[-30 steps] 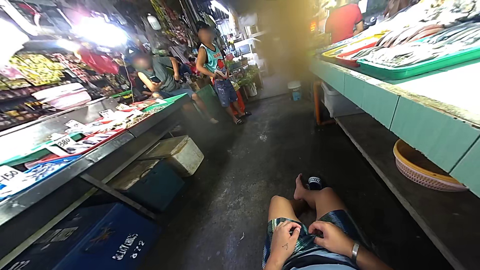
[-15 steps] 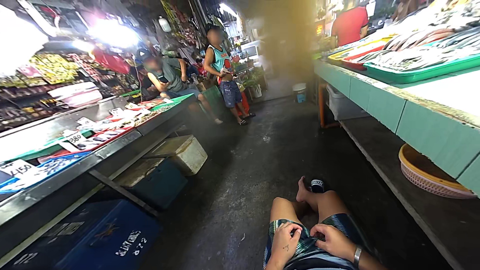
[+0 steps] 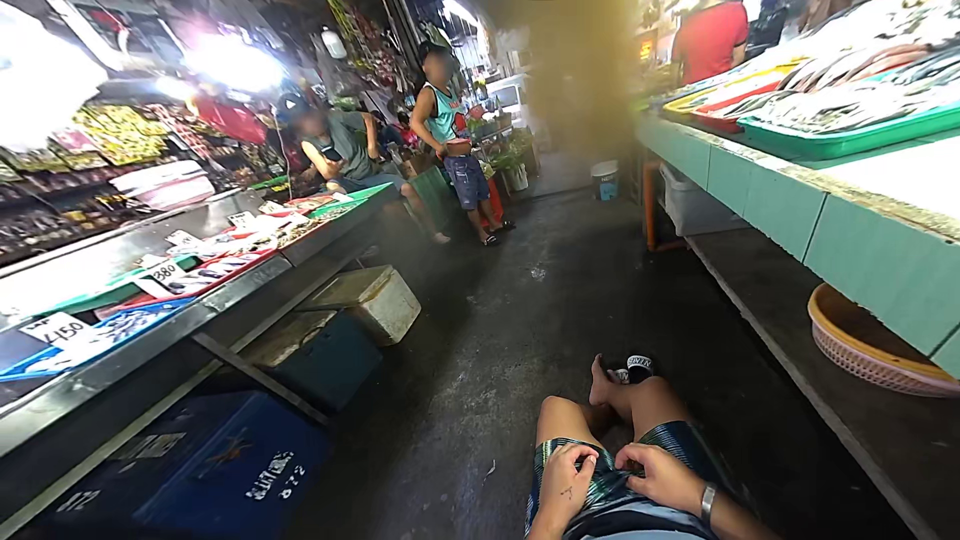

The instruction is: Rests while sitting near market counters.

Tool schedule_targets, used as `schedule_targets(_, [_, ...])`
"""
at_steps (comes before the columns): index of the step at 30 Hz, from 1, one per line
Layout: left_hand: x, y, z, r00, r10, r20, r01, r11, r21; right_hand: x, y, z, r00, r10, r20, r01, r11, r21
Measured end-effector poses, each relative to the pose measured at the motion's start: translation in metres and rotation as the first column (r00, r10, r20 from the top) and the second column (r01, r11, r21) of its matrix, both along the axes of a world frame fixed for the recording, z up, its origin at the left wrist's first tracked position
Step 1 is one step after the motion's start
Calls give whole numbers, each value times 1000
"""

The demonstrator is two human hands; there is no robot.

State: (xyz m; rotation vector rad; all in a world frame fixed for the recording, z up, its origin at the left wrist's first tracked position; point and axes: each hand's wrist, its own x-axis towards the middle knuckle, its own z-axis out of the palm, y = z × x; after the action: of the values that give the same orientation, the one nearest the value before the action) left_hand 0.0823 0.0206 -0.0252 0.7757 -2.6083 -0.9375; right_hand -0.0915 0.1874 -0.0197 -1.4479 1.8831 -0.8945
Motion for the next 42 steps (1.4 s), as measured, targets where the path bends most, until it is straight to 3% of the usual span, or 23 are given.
schedule_targets(10, [-17, 11, 3, 996, -86, 14, 86, 996, -35, -7, 17, -5, 997, -75, 32, 76, 997, -23])
schedule_targets(20, [0, -2, -2, 1000, 3, 3, -3, 1000, -8, 1, 0, -1, 1000, -7, 17, 7, 1000, -5])
schedule_targets(32, [-19, 10, 2, 995, -93, 17, 94, 995, -33, -8, 17, -12, 996, -85, 33, 87, 995, -42])
schedule_targets(42, [-2, -1, -2, 999, 6, 40, -6, 1000, -8, -2, 1, -5, 1000, -9, -6, 9, 1000, -9])
